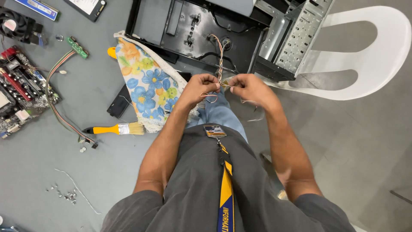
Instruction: Untangling and organizing the internal front-panel wires of a computer chassis.
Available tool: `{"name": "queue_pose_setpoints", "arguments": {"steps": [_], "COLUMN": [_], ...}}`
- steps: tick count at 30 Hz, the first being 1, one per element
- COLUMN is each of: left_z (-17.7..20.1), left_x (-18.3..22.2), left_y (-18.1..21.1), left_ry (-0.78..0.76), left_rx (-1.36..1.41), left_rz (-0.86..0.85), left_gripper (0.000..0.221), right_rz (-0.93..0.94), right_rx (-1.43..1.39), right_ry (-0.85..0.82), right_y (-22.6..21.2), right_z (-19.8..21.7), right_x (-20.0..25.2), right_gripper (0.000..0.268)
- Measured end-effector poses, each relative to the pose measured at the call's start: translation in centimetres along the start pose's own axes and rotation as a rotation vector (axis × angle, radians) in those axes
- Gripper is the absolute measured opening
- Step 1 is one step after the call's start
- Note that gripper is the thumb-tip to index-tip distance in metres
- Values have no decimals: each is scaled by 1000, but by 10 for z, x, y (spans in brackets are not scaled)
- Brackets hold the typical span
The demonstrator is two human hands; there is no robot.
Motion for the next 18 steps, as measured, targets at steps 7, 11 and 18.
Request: {"name": "queue_pose_setpoints", "arguments": {"steps": [7, 11, 18], "left_z": [8, 9, 5], "left_x": [0, 4, 0], "left_y": [5, 8, 6], "left_ry": [-9, 12, 22], "left_rx": [-29, -5, 12], "left_rz": [-10, 17, 36], "left_gripper": [18, 21, 22], "right_rz": [151, 249, 231], "right_rx": [110, -78, -309], "right_ry": [-195, 90, -112], "right_y": [15, 8, -5], "right_z": [31, 74, -25], "right_x": [-26, -34, -53], "right_gripper": [31, 27, 16]}}
Point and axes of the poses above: each hand's wrist, its own x-axis away from the middle knuckle, its own z-axis out of the back of the hand, y = z × x, the point moved 10 cm from there along -x, towards the middle knuckle
